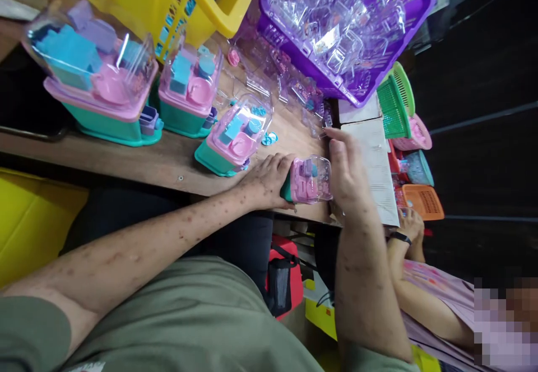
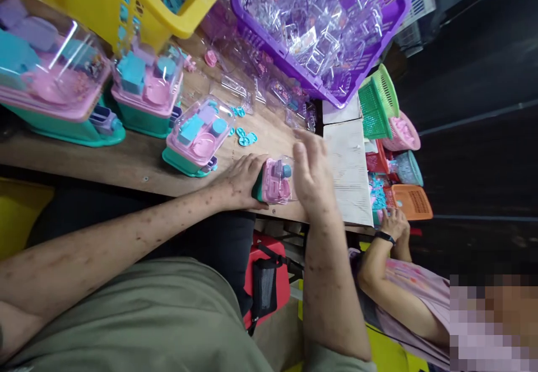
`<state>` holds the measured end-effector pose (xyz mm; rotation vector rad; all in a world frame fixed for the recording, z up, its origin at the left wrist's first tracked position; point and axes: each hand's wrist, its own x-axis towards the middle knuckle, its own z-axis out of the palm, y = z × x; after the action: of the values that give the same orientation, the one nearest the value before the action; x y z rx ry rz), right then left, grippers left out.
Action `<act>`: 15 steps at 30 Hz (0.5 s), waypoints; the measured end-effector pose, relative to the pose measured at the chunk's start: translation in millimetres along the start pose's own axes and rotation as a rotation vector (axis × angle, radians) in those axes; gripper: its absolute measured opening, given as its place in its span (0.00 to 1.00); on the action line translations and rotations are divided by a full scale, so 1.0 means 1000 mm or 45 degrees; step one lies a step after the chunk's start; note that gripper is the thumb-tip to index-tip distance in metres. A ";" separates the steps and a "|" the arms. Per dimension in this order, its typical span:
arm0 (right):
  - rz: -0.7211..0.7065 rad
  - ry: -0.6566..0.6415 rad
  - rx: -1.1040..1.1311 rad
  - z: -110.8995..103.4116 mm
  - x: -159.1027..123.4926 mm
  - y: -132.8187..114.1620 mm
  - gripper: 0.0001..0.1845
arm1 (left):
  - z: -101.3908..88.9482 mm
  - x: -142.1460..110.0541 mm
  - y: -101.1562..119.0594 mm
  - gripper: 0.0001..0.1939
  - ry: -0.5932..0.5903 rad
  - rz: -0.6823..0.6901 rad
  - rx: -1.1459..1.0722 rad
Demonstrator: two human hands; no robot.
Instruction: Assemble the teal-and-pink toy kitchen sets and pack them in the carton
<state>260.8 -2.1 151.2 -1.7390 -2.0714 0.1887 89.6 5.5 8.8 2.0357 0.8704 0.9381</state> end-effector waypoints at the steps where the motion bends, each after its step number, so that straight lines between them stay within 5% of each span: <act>1: 0.059 -0.020 0.045 0.008 0.003 0.003 0.37 | -0.001 0.000 0.000 0.65 -0.003 -0.002 -0.001; 5: 0.263 -0.160 0.253 0.027 0.003 0.015 0.36 | -0.005 0.004 0.001 0.64 -0.035 0.003 0.012; 10: 0.291 -0.229 0.270 0.027 0.013 0.034 0.34 | -0.004 -0.002 0.013 0.74 -0.106 -0.082 0.097; 13: 0.136 -0.356 0.432 0.021 0.030 0.039 0.39 | -0.036 -0.029 0.046 0.68 -0.237 -0.268 0.315; 15: -0.037 -0.460 0.490 0.014 0.038 0.041 0.45 | -0.078 -0.053 0.075 0.46 -0.334 -0.211 0.353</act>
<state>287.4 45.6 132.9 -1.5187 -2.1176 0.8882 18.8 -50.1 89.5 2.2151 1.0485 0.4658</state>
